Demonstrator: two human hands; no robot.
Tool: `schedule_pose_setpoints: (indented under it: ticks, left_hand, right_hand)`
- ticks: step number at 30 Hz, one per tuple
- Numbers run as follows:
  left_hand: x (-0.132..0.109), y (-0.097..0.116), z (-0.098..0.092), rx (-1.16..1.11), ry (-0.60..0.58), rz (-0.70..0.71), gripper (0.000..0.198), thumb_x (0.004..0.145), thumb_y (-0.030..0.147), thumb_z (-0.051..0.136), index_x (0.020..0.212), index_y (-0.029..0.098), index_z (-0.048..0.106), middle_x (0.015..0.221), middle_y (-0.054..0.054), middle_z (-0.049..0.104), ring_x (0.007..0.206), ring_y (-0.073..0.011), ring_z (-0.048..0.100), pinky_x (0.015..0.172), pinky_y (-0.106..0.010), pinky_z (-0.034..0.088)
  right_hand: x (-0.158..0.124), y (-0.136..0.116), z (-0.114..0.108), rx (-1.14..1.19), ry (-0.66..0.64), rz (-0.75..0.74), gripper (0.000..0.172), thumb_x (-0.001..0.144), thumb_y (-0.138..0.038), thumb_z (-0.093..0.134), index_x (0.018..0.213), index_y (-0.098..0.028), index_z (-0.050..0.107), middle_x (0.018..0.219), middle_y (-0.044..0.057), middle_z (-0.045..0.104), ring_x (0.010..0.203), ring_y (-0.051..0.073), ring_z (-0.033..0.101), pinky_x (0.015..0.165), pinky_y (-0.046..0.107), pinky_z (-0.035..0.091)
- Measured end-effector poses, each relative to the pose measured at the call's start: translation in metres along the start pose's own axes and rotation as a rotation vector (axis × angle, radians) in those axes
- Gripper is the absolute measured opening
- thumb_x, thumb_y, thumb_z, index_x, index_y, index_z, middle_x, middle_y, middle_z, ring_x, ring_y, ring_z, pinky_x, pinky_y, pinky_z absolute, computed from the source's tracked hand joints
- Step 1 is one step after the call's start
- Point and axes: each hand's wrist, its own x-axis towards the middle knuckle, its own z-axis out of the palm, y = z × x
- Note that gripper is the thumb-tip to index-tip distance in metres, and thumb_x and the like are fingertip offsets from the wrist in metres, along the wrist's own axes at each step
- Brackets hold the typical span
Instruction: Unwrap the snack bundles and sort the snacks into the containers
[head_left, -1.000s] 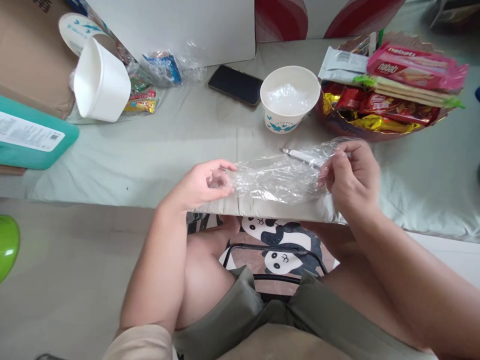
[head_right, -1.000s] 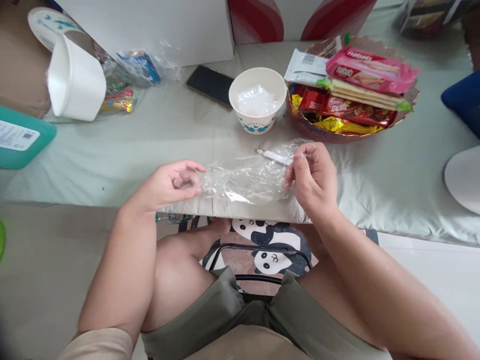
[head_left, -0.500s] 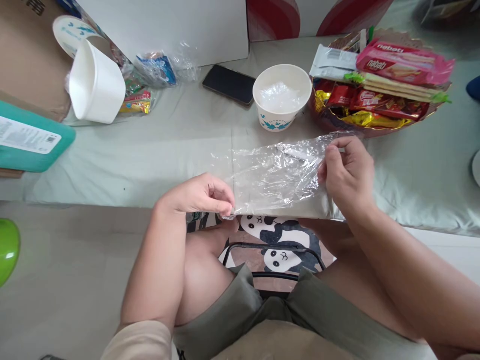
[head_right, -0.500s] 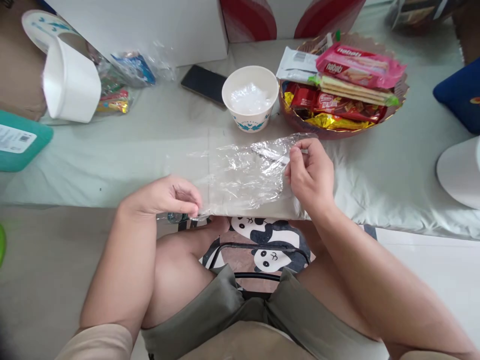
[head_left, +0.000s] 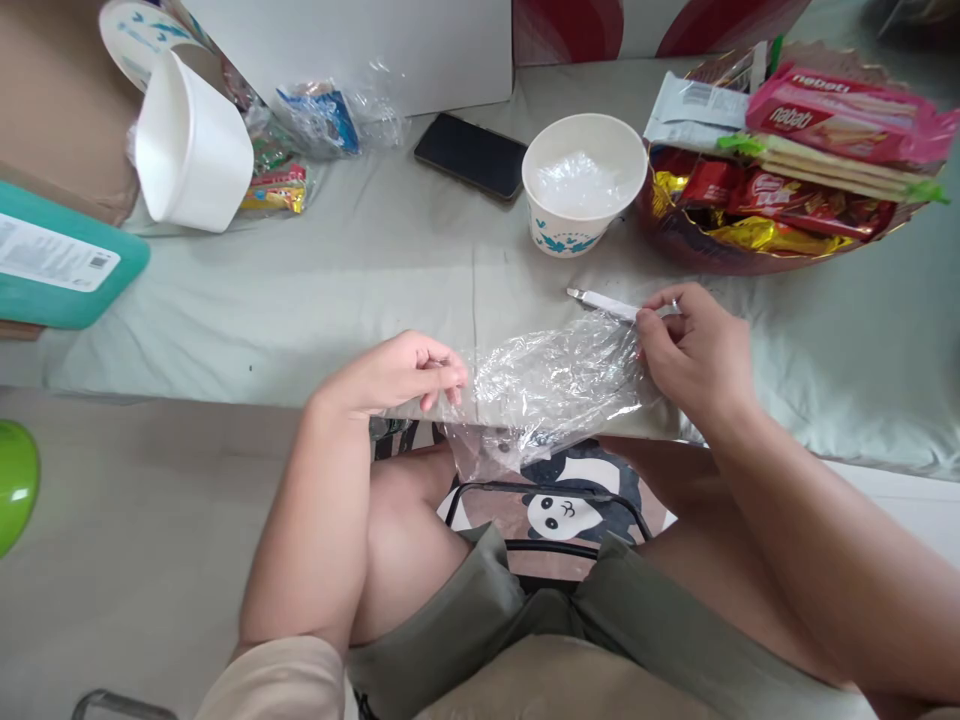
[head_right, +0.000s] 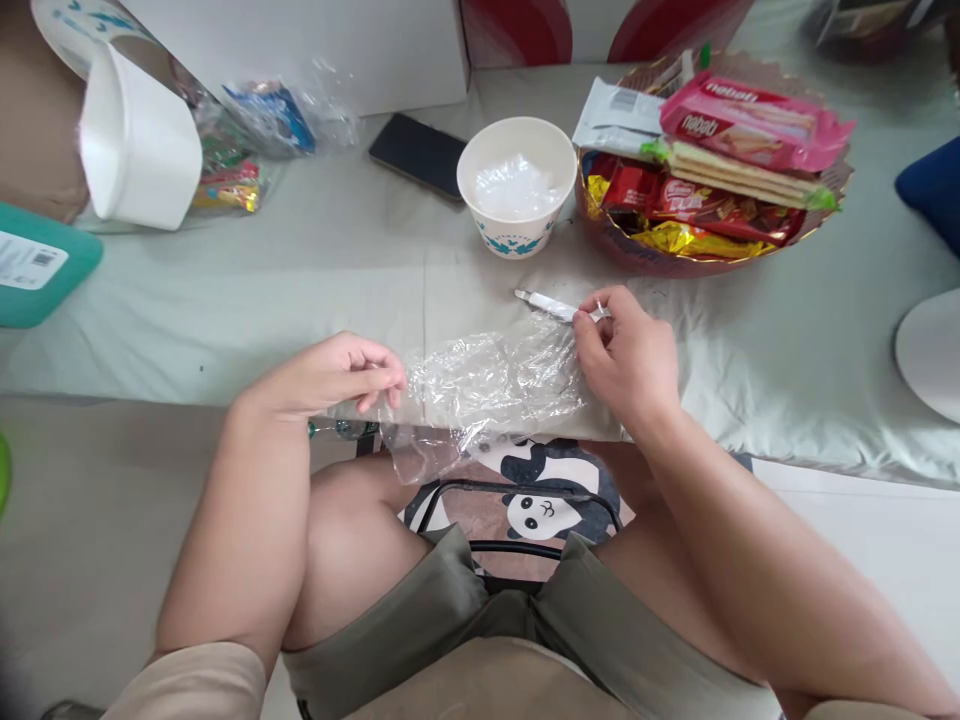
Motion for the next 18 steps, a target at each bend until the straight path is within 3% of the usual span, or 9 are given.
schedule_pose_setpoints:
  ticks: [2,5,7,11,13,15,17,18]
  left_hand:
    - [0.0,0.001,0.001,0.114,-0.016,-0.08,0.02,0.073,0.034,0.07,0.059,0.02,0.068,0.058,0.0,0.068,0.043,-0.0063,0.047,0.045,-0.019,0.037]
    - [0.001,0.001,0.002,0.282,-0.148,-0.227,0.016,0.071,0.033,0.068,0.06,0.021,0.069,0.061,0.0,0.07,0.047,-0.0095,0.053,0.044,-0.02,0.033]
    - [0.001,0.002,0.005,0.367,-0.149,-0.266,0.019,0.072,0.033,0.067,0.058,0.021,0.067,0.062,-0.001,0.071,0.049,-0.0109,0.055,0.044,-0.021,0.032]
    - [0.002,0.005,0.011,0.482,-0.045,-0.302,0.03,0.073,0.036,0.064,0.049,0.02,0.056,0.053,-0.001,0.065,0.047,-0.0123,0.054,0.046,-0.023,0.032]
    - [0.003,0.006,0.013,0.492,-0.031,-0.328,0.029,0.072,0.035,0.063,0.049,0.02,0.055,0.052,-0.001,0.064,0.046,-0.0125,0.053,0.046,-0.024,0.033]
    - [0.004,0.007,0.014,0.489,-0.048,-0.341,0.025,0.07,0.032,0.062,0.05,0.02,0.055,0.051,0.0,0.062,0.046,-0.0126,0.052,0.047,-0.025,0.035]
    - [0.006,0.006,0.013,0.515,-0.066,-0.345,0.024,0.071,0.031,0.061,0.051,0.02,0.055,0.048,0.001,0.058,0.046,-0.0128,0.051,0.048,-0.026,0.035]
    - [0.007,0.006,0.013,0.531,-0.067,-0.349,0.024,0.071,0.031,0.061,0.051,0.02,0.055,0.048,0.001,0.058,0.046,-0.013,0.051,0.048,-0.026,0.035]
  right_hand:
    - [0.001,0.004,0.003,-0.034,0.012,-0.018,0.007,0.088,-0.03,0.065,0.091,-0.027,0.059,0.054,-0.006,0.06,0.048,0.018,0.053,0.06,0.033,0.038]
    - [0.002,0.013,0.009,-0.09,0.062,-0.06,0.016,0.085,-0.033,0.071,0.095,-0.028,0.059,0.061,-0.004,0.064,0.056,0.02,0.058,0.062,0.034,0.039]
    - [0.004,0.018,0.011,-0.128,0.128,-0.145,0.021,0.083,-0.033,0.073,0.099,-0.028,0.06,0.07,-0.001,0.068,0.062,0.021,0.061,0.063,0.035,0.041]
    - [0.003,0.014,0.006,-0.217,0.451,-0.579,0.019,0.083,-0.023,0.071,0.1,-0.027,0.064,0.097,0.009,0.072,0.086,0.027,0.065,0.075,0.042,0.047]
    - [-0.007,0.004,0.003,-0.189,0.529,-0.83,0.021,0.083,-0.014,0.068,0.098,-0.027,0.063,0.094,0.008,0.07,0.086,0.026,0.063,0.076,0.042,0.047]
    - [-0.025,-0.008,0.006,-0.095,0.409,-1.036,0.024,0.082,-0.008,0.066,0.096,-0.027,0.061,0.084,0.003,0.066,0.079,0.021,0.06,0.072,0.038,0.046]
    - [-0.049,-0.02,0.018,-0.048,0.1,-1.161,0.016,0.089,-0.015,0.065,0.102,-0.025,0.061,0.088,0.001,0.069,0.085,0.019,0.062,0.077,0.036,0.049]
    - [-0.061,-0.024,0.026,-0.092,-0.056,-1.171,0.014,0.095,-0.025,0.063,0.108,-0.025,0.063,0.1,0.002,0.074,0.1,0.02,0.065,0.086,0.038,0.05]
